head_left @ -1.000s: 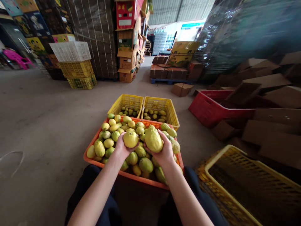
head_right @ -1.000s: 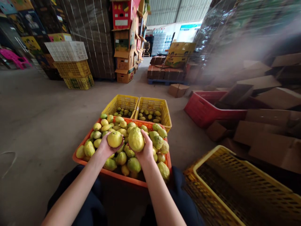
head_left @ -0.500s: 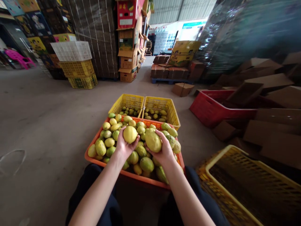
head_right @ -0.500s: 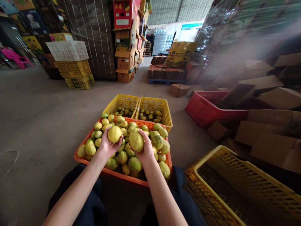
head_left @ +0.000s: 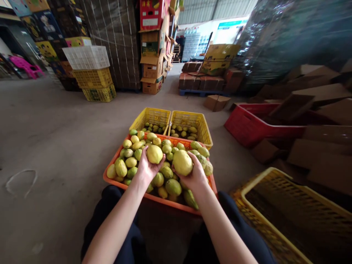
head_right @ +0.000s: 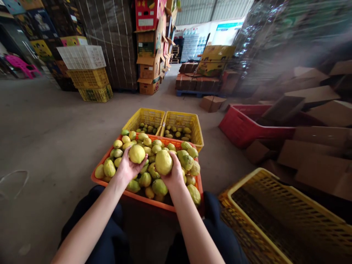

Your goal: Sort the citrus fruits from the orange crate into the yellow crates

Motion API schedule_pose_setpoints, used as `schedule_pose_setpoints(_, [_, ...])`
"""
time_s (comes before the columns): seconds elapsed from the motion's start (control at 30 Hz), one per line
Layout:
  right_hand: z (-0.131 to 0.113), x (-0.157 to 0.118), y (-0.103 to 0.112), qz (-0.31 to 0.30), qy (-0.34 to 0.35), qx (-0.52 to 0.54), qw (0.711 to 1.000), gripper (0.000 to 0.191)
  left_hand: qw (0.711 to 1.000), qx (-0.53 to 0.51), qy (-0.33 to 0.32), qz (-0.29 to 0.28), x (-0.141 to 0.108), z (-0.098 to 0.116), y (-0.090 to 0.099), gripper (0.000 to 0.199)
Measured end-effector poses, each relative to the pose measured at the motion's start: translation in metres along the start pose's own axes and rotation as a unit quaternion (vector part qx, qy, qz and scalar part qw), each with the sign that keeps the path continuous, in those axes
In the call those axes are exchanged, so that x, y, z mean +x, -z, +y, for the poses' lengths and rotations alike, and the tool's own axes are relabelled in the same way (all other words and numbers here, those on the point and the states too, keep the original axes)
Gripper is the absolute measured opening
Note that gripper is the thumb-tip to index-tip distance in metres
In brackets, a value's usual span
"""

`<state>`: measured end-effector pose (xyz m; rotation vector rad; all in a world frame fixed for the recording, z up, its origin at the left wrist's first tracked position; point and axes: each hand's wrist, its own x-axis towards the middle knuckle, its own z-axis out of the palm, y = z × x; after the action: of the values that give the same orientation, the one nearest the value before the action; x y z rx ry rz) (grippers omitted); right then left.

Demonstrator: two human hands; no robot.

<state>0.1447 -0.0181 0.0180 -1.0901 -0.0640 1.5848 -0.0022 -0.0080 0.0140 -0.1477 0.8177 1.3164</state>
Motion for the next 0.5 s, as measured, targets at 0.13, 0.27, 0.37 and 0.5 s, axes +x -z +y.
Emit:
schedule_pose_setpoints(0.13, [-0.006, -0.003, 0.003, -0.025, -0.007, -0.009, 1.0, 0.015, 1.0, 0.023, 0.002, -0.004, -0.006, 0.003, 0.002, 0.035])
schedule_pose_setpoints(0.27, [-0.009, -0.002, 0.008, -0.025, -0.048, -0.014, 0.998, 0.016, 0.999, 0.002, 0.045, -0.007, -0.008, 0.006, 0.007, 0.046])
schedule_pose_setpoints(0.37, [-0.01, -0.001, 0.01, -0.015, -0.032, -0.007, 0.999, 0.014, 0.999, -0.025, 0.03, 0.001, -0.009, 0.008, 0.009, 0.037])
schedule_pose_setpoints(0.5, [-0.012, -0.003, 0.012, 0.009, 0.004, -0.019, 1.0, 0.009, 0.999, -0.045, -0.008, 0.006, -0.01, 0.013, 0.01, 0.031])
